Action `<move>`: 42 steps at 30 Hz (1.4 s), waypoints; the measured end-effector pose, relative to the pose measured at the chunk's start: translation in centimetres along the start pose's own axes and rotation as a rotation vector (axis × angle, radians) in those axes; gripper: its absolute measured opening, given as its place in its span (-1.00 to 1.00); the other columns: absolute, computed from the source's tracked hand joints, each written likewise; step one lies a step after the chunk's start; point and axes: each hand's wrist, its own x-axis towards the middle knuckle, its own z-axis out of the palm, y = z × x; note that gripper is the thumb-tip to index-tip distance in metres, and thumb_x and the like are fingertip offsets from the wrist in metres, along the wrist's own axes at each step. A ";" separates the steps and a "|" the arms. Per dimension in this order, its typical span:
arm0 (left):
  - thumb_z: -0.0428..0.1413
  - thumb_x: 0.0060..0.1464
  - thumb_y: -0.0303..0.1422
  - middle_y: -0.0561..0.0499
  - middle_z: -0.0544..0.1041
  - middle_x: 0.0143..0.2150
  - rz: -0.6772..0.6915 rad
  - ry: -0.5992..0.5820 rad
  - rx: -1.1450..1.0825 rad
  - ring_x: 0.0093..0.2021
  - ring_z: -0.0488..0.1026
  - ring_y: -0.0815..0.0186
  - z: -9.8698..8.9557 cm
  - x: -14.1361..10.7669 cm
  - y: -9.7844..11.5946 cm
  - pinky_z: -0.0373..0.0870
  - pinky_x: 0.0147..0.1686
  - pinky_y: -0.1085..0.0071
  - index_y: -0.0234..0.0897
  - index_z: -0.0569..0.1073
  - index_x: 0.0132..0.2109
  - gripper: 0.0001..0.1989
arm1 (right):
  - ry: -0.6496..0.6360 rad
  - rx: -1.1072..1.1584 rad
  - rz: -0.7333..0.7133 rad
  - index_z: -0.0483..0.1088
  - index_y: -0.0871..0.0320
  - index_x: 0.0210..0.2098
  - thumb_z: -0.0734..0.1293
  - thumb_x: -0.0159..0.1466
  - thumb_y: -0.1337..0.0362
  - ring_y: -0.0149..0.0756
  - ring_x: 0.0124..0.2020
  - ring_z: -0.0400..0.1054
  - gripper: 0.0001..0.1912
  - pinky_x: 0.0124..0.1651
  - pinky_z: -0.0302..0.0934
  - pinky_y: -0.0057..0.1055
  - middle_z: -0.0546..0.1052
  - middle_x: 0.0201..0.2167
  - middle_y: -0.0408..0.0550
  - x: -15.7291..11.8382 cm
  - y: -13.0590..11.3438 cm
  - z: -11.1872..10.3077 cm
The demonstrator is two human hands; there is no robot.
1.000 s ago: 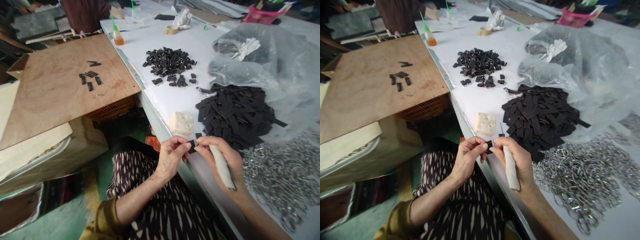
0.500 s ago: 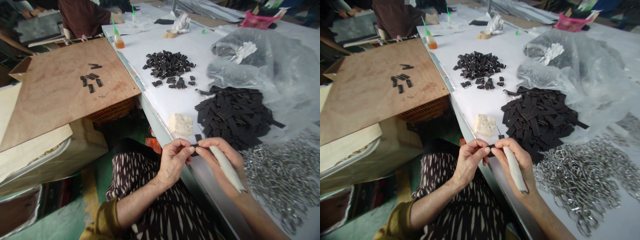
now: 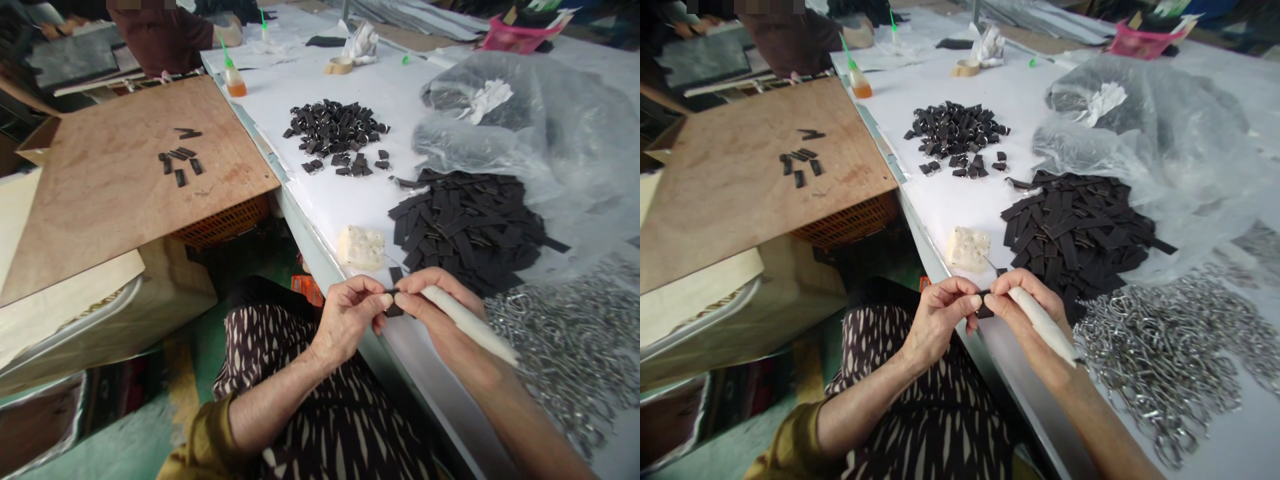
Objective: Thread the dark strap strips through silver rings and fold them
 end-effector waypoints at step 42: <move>0.13 -0.10 -0.38 0.08 0.36 -0.71 -0.076 0.084 0.144 -0.71 0.22 0.47 -0.5 0.5 -0.4 0.21 -0.64 0.51 -0.39 0.44 -0.41 -0.88 | -0.070 -0.247 -0.131 0.29 0.03 -0.38 0.30 0.18 0.23 -0.32 -0.34 0.33 -0.94 -0.36 0.18 -0.43 0.46 -0.35 -0.14 -0.4 -0.1 0.6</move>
